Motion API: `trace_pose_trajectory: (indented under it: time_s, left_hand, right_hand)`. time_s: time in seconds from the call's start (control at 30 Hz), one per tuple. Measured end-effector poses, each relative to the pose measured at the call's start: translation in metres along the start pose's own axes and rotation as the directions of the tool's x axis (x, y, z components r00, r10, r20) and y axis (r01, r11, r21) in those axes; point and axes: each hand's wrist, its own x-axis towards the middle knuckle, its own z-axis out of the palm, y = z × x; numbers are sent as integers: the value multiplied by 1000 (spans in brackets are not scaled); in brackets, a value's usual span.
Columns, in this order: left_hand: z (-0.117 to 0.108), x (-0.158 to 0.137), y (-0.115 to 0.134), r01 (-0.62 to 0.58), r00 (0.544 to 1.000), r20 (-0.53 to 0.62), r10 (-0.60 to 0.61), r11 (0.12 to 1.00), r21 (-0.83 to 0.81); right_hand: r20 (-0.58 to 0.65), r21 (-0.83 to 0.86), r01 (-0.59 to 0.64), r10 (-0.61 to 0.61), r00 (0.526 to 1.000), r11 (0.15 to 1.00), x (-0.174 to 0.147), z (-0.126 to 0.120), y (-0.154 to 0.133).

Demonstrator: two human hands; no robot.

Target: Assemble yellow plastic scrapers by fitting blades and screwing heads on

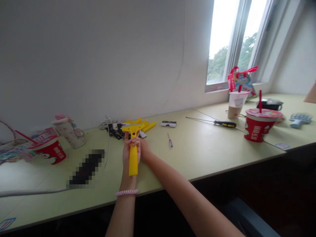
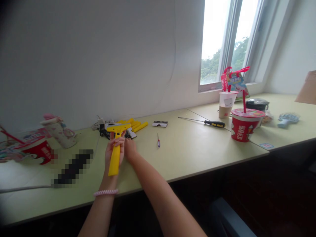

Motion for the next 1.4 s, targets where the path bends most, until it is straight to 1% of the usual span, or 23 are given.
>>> trace_pose_trajectory:
  time_s: [0.03, 0.1, 0.2, 0.23, 0.33, 0.37, 0.43, 0.47, 0.6, 0.7, 0.77, 0.87, 1.0, 1.07, 1.1, 1.17, 1.2, 1.23, 1.27, 1.3, 1.4]
  left_hand:
    - [0, 0, 0, 5, 1000, 1, -5, 1000, -16]
    - [0, 1, -1, 27, 1000, -5, -27, 999, -42]
    - [1, 6, -4, 89, 995, -34, -91, 995, -45]
    - [1, 8, -6, 112, 993, -43, -114, 993, -46]
    - [0, 18, -13, 161, 984, -63, -164, 986, -43]
    - [-1, 21, -16, 170, 982, -73, -171, 985, -28]
    - [-3, 28, -23, 188, 978, -98, -185, 982, 16]
    - [-4, 31, -26, 200, 974, -113, -195, 979, 36]
    - [-9, 36, -33, 261, 956, -157, -248, 963, 71]
    - [-12, 34, -31, 284, 950, -158, -269, 956, 79]
    - [-13, 32, -29, 300, 946, -152, -287, 952, 66]
    - [-14, 30, -28, 332, 935, -152, -321, 941, 60]
    - [-17, 30, -30, 349, 932, -150, -329, 928, 133]
    - [-17, 29, -30, 354, 932, -148, -332, 923, 154]
    - [-17, 28, -30, 367, 927, -142, -346, 916, 162]
    - [-16, 26, -30, 418, 908, -117, -403, 890, 182]
    - [-15, 24, -30, 450, 893, -99, -439, 872, 193]
    - [-13, 23, -31, 481, 876, -81, -475, 853, 203]
    - [-12, 21, -31, 506, 861, -65, -505, 836, 210]
    - [-11, 20, -31, 522, 850, -52, -525, 825, 215]
    - [-9, 17, -31, 533, 840, -33, -541, 814, 230]
  right_hand:
    - [-13, -67, -38, 37, 999, 997, -1, -1, 0]
    - [-27, -185, -68, 64, 998, 980, -5, -6, 2]
    - [-4, -247, 7, -9, 1000, 969, -17, -17, 13]
    - [19, -269, 53, -50, 999, 962, -23, -22, 18]
    - [97, -360, 184, -159, 982, 914, -41, -38, 33]
    - [112, -381, 208, -179, 977, 901, -47, -43, 37]
    - [112, -393, 217, -188, 976, 893, -59, -51, 44]
    - [99, -386, 196, -171, 980, 901, -64, -55, 46]
    - [20, -282, 70, -67, 998, 957, -77, -64, 55]
    - [-6, -160, -1, 0, 1000, 987, -80, -66, 60]
    - [-22, -126, -35, 32, 999, 991, -80, -66, 61]
    - [-51, -135, -31, 24, 998, 990, -82, -66, 58]
    - [-82, -122, -11, 1, 997, 992, -83, -67, 57]
    - [-163, -50, -29, 20, 986, 998, -81, -70, 61]
    - [-226, 11, -41, 42, 973, 999, -79, -73, 64]
    - [-364, 156, -61, 115, 924, 986, -75, -79, 72]
    - [-413, 225, -69, 159, 897, 972, -74, -82, 76]
    - [-436, 286, -77, 202, 877, 955, -73, -85, 80]
    - [-435, 336, -88, 237, 868, 938, -72, -87, 83]
    - [-418, 370, -101, 263, 869, 924, -72, -89, 85]
    - [-355, 410, -126, 285, 890, 904, -73, -91, 88]
